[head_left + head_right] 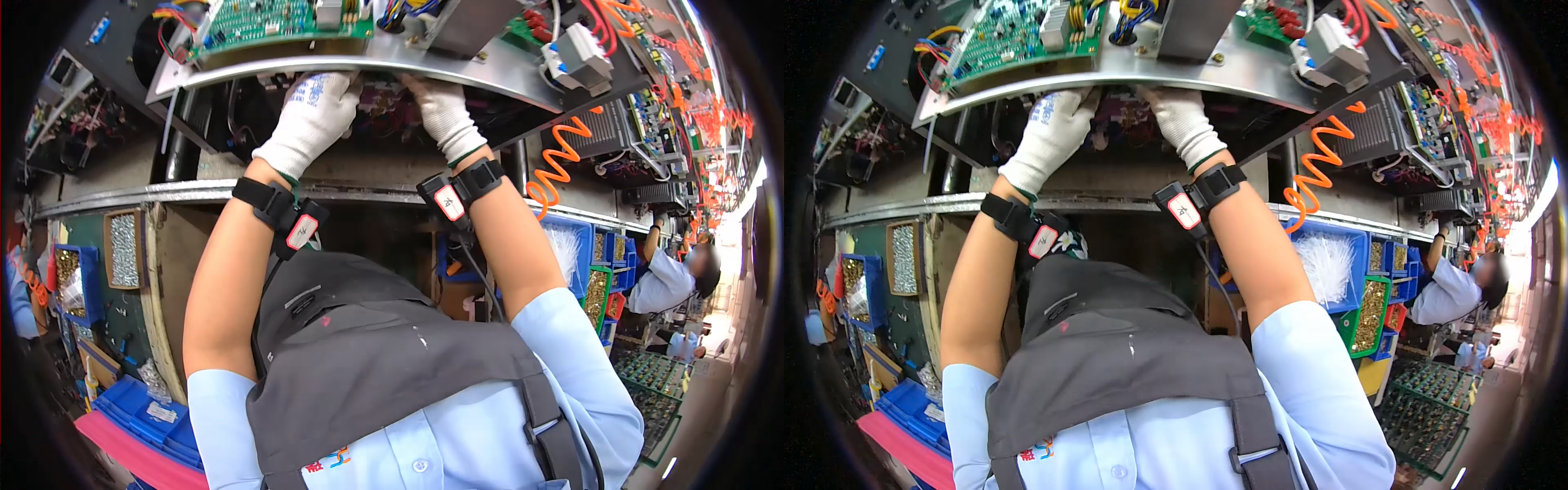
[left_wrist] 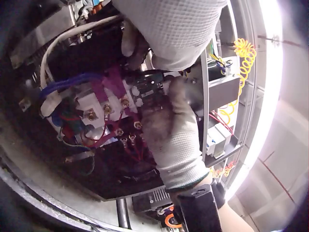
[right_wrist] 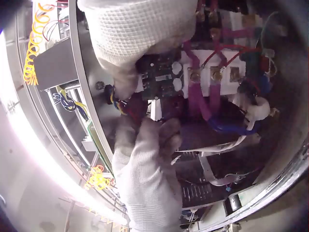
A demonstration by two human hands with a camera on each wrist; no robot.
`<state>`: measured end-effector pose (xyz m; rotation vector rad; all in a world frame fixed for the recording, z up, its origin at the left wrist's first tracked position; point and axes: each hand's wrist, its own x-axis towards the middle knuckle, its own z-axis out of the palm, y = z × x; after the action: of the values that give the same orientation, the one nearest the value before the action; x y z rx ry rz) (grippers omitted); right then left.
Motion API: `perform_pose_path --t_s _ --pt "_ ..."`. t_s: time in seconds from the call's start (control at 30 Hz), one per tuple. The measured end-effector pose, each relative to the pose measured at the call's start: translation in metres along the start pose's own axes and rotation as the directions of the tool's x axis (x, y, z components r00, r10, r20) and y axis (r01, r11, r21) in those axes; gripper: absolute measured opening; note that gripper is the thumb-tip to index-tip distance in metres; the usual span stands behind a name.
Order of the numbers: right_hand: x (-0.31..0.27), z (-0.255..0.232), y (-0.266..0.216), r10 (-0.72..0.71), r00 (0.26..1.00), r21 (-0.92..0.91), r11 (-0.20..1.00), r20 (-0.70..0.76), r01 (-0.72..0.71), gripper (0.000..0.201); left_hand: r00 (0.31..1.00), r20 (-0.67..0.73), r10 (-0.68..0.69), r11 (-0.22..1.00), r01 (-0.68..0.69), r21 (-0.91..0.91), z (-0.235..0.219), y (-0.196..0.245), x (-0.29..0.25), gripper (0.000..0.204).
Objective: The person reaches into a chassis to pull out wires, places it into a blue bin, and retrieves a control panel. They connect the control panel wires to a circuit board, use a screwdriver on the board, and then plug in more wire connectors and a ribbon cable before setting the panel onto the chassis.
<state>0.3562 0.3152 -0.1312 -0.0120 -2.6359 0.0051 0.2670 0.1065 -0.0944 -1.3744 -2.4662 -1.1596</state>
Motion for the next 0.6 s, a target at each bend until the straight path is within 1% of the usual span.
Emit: perform_pose_path --t_s 0.03,0.07,0.1,0.13,0.17,0.2,0.23,0.3,0.33,0.37,0.4,0.43,0.47,0.5,0.57,0.6 --pt "0.001 -0.003 0.0 -0.027 0.999 0.028 0.999 -0.024 0.028 0.033 0.999 0.026 -0.042 0.998 0.043 -0.039 -0.005 0.007 -0.002 0.022" --pt "0.001 -0.006 0.001 0.013 0.998 0.148 0.989 0.059 -0.022 0.031 0.99 -0.026 0.141 0.983 -0.137 0.126 0.005 -0.015 -0.008 0.024" --pt "-0.004 0.007 0.013 -0.095 0.994 0.117 0.988 -0.06 0.102 0.029 0.988 -0.062 0.143 0.99 -0.142 0.017 0.005 -0.012 -0.003 0.029" --pt "-0.002 0.014 0.009 0.105 0.99 0.591 0.806 -0.089 -0.032 0.029 0.979 -0.069 0.191 0.98 -0.186 0.065 0.003 -0.012 -0.003 0.033" --pt "-0.001 0.011 -0.002 0.28 0.96 0.914 0.39 -0.006 -0.109 0.029 0.971 -0.065 0.229 0.97 -0.221 0.105 0.003 -0.011 -0.006 0.037" --pt "-0.007 -0.001 -0.002 0.146 0.989 0.301 0.944 -0.019 -0.134 0.03 0.989 -0.021 0.145 0.986 -0.142 0.089 0.006 -0.01 -0.007 0.04" --pt "-0.004 -0.007 -0.004 0.103 0.995 0.24 0.966 -0.013 -0.097 0.03 0.993 0.051 0.109 0.985 -0.115 0.129 0.004 -0.007 -0.007 0.041" --pt "0.001 -0.01 0.0 0.035 0.999 0.116 0.992 0.023 -0.038 0.031 0.978 0.208 0.033 0.976 -0.076 0.204 -0.001 -0.001 -0.007 0.043" --pt "0.0 -0.016 0.001 0.089 0.964 0.104 0.987 0.252 -0.119 0.032 0.97 0.231 0.073 0.965 -0.127 0.228 0.009 -0.019 -0.008 0.04" --pt "0.0 -0.023 0.001 0.138 0.874 0.058 0.981 0.466 -0.186 0.033 0.979 0.096 0.182 0.952 -0.2 0.232 0.013 -0.015 -0.013 0.038" --pt "-0.01 -0.032 -0.007 0.207 0.942 0.464 0.829 0.263 -0.312 0.028 0.956 -0.049 0.29 0.93 -0.269 0.249 0.014 -0.011 -0.021 0.037" --pt "-0.021 -0.045 -0.021 0.339 0.938 0.802 0.536 0.079 -0.262 0.023 0.898 -0.198 0.393 0.901 -0.333 0.28 0.01 -0.004 -0.027 0.035" --pt "-0.037 -0.057 -0.031 0.427 0.893 0.848 0.411 0.145 -0.334 0.026 0.923 -0.319 0.214 0.977 -0.208 0.052 0.008 0.012 -0.033 0.036" --pt "-0.056 -0.068 -0.037 0.496 0.841 0.88 0.274 0.217 -0.389 0.03 0.898 -0.312 0.311 0.948 -0.272 0.164 0.001 0.017 -0.038 0.042" --pt "-0.103 -0.072 -0.04 0.488 0.791 0.908 -0.006 0.369 -0.42 0.037 0.969 -0.129 0.209 0.962 -0.18 0.206 0.009 0.025 -0.046 0.051" --pt "-0.117 -0.073 -0.041 0.535 0.746 0.899 -0.063 0.397 -0.434 0.036 0.993 -0.037 0.115 0.968 -0.104 0.23 0.012 0.029 -0.041 0.051"
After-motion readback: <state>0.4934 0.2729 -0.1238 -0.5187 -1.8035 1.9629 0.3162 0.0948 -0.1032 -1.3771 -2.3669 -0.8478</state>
